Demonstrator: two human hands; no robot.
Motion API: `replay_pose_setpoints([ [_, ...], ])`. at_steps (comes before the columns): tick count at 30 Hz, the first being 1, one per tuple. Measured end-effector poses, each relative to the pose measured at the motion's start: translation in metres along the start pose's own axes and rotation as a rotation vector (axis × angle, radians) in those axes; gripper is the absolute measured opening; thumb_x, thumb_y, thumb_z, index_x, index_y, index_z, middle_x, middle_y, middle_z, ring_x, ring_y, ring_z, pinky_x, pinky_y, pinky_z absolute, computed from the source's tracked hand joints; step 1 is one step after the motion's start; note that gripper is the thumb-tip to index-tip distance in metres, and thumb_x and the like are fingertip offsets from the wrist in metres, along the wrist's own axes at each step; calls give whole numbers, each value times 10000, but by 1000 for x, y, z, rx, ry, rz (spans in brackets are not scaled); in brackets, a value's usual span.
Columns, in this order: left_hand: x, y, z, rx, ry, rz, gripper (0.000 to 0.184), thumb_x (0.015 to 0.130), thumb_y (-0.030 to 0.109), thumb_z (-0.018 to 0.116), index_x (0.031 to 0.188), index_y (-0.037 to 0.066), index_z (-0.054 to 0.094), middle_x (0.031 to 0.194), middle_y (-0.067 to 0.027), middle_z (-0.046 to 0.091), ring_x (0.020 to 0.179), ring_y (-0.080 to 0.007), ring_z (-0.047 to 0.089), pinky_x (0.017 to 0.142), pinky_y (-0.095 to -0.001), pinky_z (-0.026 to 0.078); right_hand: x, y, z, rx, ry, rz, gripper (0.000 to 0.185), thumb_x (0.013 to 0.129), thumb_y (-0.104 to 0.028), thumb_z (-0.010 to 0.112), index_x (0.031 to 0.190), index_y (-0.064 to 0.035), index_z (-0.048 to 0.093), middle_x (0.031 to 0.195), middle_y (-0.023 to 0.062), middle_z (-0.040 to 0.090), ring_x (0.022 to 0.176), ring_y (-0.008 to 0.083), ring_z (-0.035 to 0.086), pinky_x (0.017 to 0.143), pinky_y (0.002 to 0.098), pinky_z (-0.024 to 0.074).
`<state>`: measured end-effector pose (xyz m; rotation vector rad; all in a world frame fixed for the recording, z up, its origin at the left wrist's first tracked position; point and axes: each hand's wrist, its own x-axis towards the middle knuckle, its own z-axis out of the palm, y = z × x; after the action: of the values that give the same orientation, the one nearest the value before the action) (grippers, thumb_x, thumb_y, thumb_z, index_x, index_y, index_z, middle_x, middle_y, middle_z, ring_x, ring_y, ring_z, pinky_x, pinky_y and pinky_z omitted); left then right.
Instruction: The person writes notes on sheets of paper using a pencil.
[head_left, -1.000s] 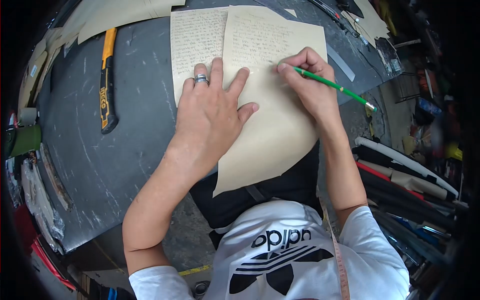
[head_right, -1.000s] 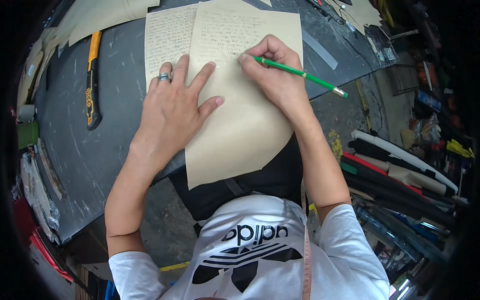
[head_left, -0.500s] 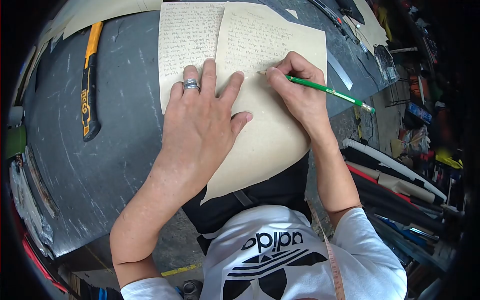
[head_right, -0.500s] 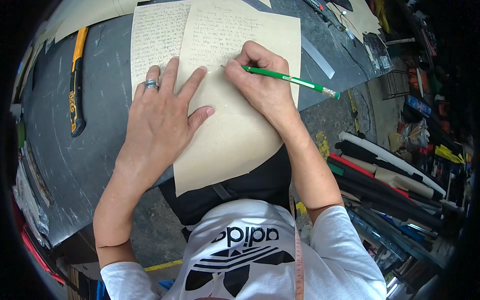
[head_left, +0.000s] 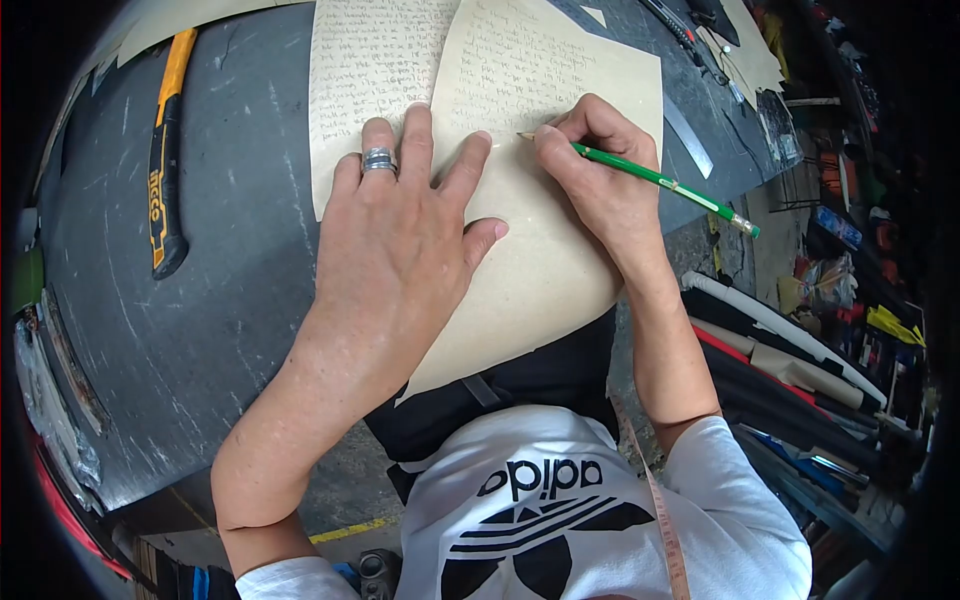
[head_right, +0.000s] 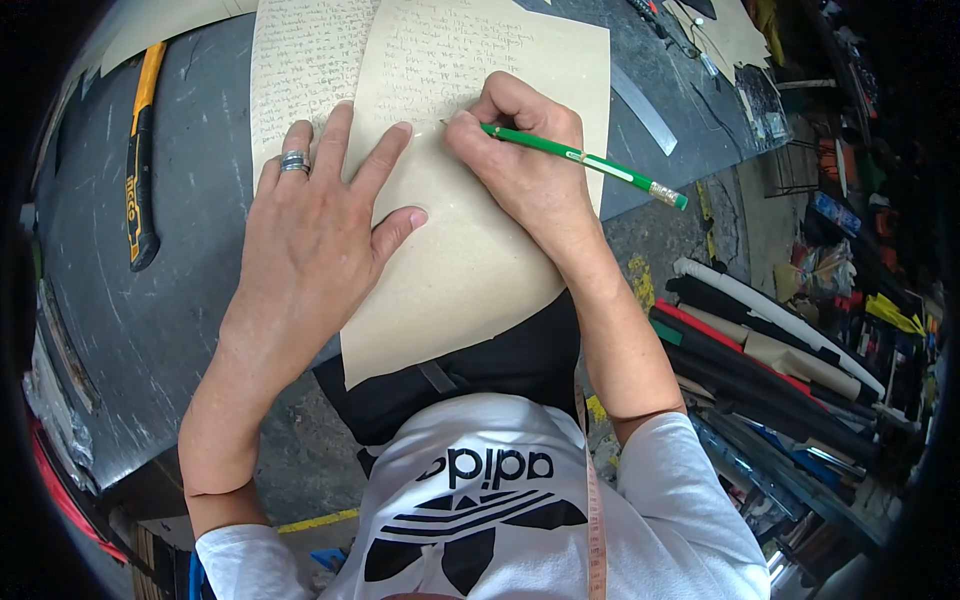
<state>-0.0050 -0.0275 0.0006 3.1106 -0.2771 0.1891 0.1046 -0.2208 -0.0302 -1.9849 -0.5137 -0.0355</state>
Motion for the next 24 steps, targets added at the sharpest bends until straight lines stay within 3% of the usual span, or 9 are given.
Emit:
replay_pose_setpoints([
  [3,0,0,0,-11,7,1,590,1113,521,536,1571,150,567,1502,-191,557,1354,-327,522,1091,-409,443,-1,1,0,-2,5,-9,193,894,-83,761,772,-22,624,655,-10,603,639,36,509,577,254,438],
  [6,0,-1,-1,-64,-28,1,653,1075,553,571,1592,155,558,1544,-260,528,1375,-458,533,1124,-519,468,-1,5,-1,-24,6,-28,192,891,-78,762,772,-21,623,649,-14,593,638,35,504,577,250,435],
  [24,0,0,1,-41,-22,0,648,1077,556,569,1585,154,567,1546,-257,531,1371,-451,532,1134,-513,467,1,-1,-3,-32,-20,5,211,894,-88,765,764,-30,609,649,-27,570,644,30,498,585,245,433],
])
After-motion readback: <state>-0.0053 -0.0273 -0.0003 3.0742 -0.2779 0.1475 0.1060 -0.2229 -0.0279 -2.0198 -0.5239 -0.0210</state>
